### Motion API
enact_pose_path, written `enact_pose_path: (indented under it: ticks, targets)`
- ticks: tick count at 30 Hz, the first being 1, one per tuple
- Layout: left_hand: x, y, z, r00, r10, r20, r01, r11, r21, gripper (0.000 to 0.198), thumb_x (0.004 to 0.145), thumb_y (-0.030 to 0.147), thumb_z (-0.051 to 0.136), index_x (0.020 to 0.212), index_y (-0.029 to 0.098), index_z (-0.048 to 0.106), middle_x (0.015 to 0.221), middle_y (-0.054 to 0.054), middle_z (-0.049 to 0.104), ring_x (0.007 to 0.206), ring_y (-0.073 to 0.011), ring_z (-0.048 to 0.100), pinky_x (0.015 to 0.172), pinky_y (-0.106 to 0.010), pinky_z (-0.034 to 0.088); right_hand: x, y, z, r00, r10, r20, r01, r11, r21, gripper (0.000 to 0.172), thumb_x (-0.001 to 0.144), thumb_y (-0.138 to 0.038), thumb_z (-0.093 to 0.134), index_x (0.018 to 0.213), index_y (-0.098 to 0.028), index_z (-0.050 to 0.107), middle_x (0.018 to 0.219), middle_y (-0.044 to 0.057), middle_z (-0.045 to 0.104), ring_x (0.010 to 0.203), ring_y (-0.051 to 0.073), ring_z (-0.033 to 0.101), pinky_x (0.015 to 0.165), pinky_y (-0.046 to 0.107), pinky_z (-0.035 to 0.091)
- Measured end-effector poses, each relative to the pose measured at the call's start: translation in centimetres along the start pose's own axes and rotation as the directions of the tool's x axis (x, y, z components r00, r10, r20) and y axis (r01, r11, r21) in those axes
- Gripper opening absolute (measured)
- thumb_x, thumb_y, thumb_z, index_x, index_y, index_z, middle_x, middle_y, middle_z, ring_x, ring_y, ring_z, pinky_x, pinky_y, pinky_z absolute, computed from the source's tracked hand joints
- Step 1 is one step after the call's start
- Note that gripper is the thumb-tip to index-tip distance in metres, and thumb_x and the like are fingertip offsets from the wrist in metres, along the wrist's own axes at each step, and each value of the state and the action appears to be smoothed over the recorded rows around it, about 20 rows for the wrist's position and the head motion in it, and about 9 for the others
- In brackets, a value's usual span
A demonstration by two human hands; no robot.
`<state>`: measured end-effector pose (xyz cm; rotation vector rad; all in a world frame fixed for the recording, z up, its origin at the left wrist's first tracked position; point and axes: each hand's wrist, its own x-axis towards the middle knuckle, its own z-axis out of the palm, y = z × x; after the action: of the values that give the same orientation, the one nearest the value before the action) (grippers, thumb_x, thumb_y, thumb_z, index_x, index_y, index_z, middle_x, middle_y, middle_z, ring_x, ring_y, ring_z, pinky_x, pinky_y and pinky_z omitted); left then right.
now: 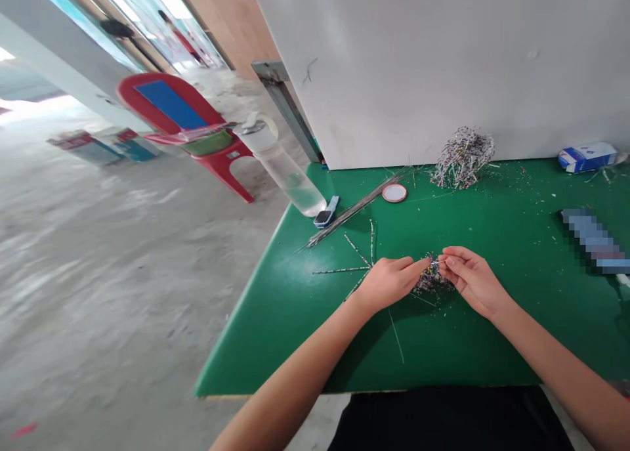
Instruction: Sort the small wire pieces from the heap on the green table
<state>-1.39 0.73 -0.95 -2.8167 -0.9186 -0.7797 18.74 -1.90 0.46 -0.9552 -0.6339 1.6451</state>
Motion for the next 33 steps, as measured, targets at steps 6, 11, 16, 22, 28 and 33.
enact_pose_path:
  ticks: [6, 11, 16, 22, 28, 33]
  targets:
    - [0.12, 0.11, -0.01, 1.0, 0.002, -0.022, -0.002, 1.0, 0.006, 0.035, 0.098, 0.018, 0.031, 0.114, 0.019, 0.062, 0.062, 0.002, 0.056, 0.049, -0.0095, 0.053, 0.044, -0.019, 0.039, 0.0, 0.0, -0.07, 1.0, 0.0, 0.011, 0.0, 1.0, -0.029, 0.026, 0.06, -0.031, 0.089, 0.08, -0.024, 0.075, 0.076, -0.001, 0.074, 0.072, 0.011, 0.069, 0.075, 0.023, 0.06]
    - [0.16, 0.11, -0.11, 0.999, 0.009, -0.034, -0.009, 1.0, 0.002, 0.033, 0.098, 0.017, 0.033, 0.114, 0.019, 0.062, 0.063, 0.002, 0.058, 0.05, -0.0094, 0.055, 0.044, -0.019, 0.039, -0.01, -0.01, 0.07, 1.0, -0.003, 0.004, 0.003, 0.999, -0.034, 0.027, 0.059, -0.032, 0.089, 0.08, -0.024, 0.075, 0.075, -0.001, 0.074, 0.072, 0.012, 0.069, 0.074, 0.024, 0.06]
    - [0.22, 0.16, -0.11, 0.999, 0.003, -0.037, -0.003, 1.0, -0.007, 0.032, 0.098, 0.018, 0.034, 0.112, 0.019, 0.063, 0.062, 0.002, 0.06, 0.048, -0.0093, 0.056, 0.045, -0.019, 0.039, -0.09, 0.0, 0.27, 1.0, -0.014, -0.006, 0.014, 0.998, -0.056, 0.028, 0.057, -0.033, 0.09, 0.078, -0.024, 0.074, 0.075, -0.001, 0.074, 0.071, 0.012, 0.069, 0.075, 0.025, 0.059]
    - [0.14, 0.27, 0.21, 0.993, -0.092, -0.078, 0.086, 0.993, -0.08, 0.029, 0.099, 0.021, 0.035, 0.114, 0.016, 0.059, 0.077, -0.003, 0.07, 0.059, -0.0117, 0.065, 0.052, -0.02, 0.048, -0.33, 0.42, 0.04, 0.998, -0.045, 0.041, 0.052, 0.979, -0.198, 0.029, 0.065, -0.038, 0.085, 0.088, -0.023, 0.074, 0.083, 0.003, 0.075, 0.079, 0.016, 0.07, 0.082, 0.033, 0.057]
    - [-0.04, 0.02, 0.03, 1.0, -0.024, 0.015, 0.025, 1.0, -0.017, 0.039, 0.098, 0.017, 0.03, 0.131, 0.021, 0.051, 0.066, 0.002, 0.061, 0.052, -0.01, 0.058, 0.047, -0.018, 0.044, -0.37, 0.2, 0.1, 0.997, -0.082, 0.012, 0.083, 0.975, -0.204, 0.029, 0.059, -0.03, 0.087, 0.083, -0.023, 0.071, 0.076, 0.001, 0.071, 0.077, 0.015, 0.067, 0.078, 0.032, 0.056]
    - [-0.05, -0.05, -0.12, 0.999, 0.016, 0.042, -0.016, 1.0, 0.008, 0.04, 0.099, 0.019, 0.03, 0.132, 0.023, 0.051, 0.064, 0.003, 0.055, 0.051, -0.0086, 0.052, 0.046, -0.017, 0.041, -0.29, -0.09, 0.14, 0.996, -0.088, -0.032, 0.082, 0.983, -0.165, 0.028, 0.06, -0.03, 0.088, 0.081, -0.023, 0.07, 0.075, 0.0, 0.068, 0.073, 0.014, 0.065, 0.078, 0.032, 0.057]
